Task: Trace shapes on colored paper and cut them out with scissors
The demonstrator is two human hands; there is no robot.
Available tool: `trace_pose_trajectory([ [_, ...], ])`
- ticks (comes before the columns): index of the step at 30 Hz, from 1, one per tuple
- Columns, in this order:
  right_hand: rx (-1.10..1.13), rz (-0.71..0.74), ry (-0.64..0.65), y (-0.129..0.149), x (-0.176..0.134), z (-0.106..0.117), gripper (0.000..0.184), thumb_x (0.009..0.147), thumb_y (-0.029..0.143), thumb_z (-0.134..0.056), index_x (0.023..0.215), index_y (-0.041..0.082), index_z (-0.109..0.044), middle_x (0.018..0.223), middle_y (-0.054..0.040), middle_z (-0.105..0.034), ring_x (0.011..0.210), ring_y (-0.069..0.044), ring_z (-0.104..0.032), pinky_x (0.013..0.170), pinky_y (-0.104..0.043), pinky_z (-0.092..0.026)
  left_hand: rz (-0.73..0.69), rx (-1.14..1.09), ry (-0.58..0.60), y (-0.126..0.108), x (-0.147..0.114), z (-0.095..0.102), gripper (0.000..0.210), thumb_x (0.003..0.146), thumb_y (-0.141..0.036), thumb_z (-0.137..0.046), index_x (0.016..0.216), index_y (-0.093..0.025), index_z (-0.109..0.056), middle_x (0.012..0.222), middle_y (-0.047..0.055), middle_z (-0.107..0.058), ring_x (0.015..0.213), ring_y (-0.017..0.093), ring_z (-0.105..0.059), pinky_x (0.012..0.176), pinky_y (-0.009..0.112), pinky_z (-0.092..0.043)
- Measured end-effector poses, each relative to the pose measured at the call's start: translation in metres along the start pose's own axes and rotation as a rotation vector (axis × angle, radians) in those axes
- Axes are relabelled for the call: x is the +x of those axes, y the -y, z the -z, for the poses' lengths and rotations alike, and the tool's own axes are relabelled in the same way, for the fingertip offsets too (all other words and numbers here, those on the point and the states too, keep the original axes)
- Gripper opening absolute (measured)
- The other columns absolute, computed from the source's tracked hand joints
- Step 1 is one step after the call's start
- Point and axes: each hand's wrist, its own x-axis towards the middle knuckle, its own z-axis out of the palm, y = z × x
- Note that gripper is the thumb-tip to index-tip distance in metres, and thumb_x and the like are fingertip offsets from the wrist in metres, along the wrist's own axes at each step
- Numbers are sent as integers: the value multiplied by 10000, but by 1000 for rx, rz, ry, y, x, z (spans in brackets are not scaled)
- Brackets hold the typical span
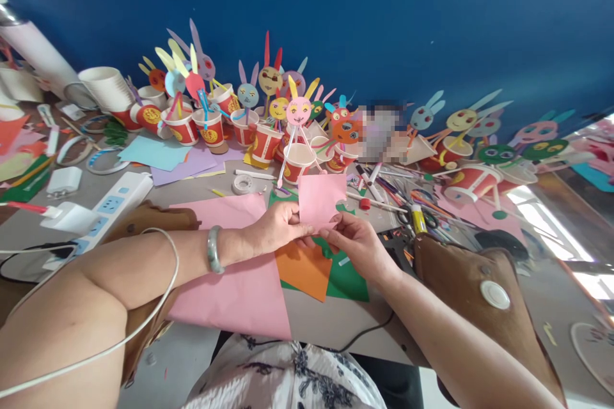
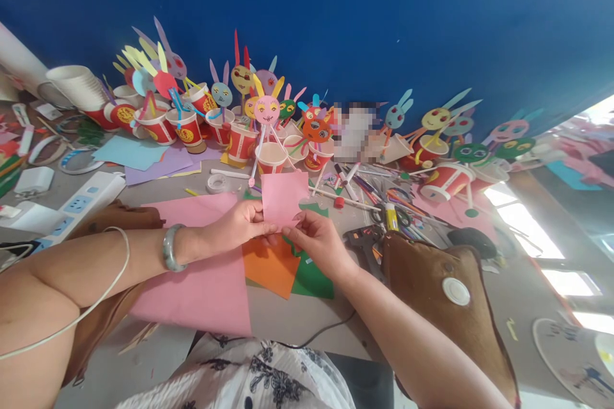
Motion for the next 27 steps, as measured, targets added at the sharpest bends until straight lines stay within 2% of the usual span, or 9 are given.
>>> trace_pose_trajectory([
  [15, -3, -25, 26, 5, -2, -2, 376, 704, 462, -798, 764, 196, -539, 592, 38, -584, 465, -85, -479, 450, -222, -401, 3, 8, 7, -4, -1, 0, 386, 672, -373, -854, 877, -110, -659, 682, 49, -717, 610, 161, -689, 554, 245, -566],
  [21, 10, -31, 31, 6, -2, -3, 383, 703, 468, -796, 775, 200, -532, 551, 56, -564, 458, -86, -473, 451, -216, -382, 22, 12, -10, -5, -1, -1, 412, 647, -386, -867, 861, -106, -654, 687, 54, -716, 616, 167, -687, 586, 272, -571],
  [27, -12, -17, 23, 5, -2, -2, 367, 734, 477, -774, 766, 193, -543, 545, 57, -544, 455, -85, -476, 452, -215, -387, 15, 20, -11, -6, -1, -2, 439, 612, -368, -887, 883, -102, -667, 703, 54, -714, 634, 167, -687, 561, 245, -558],
])
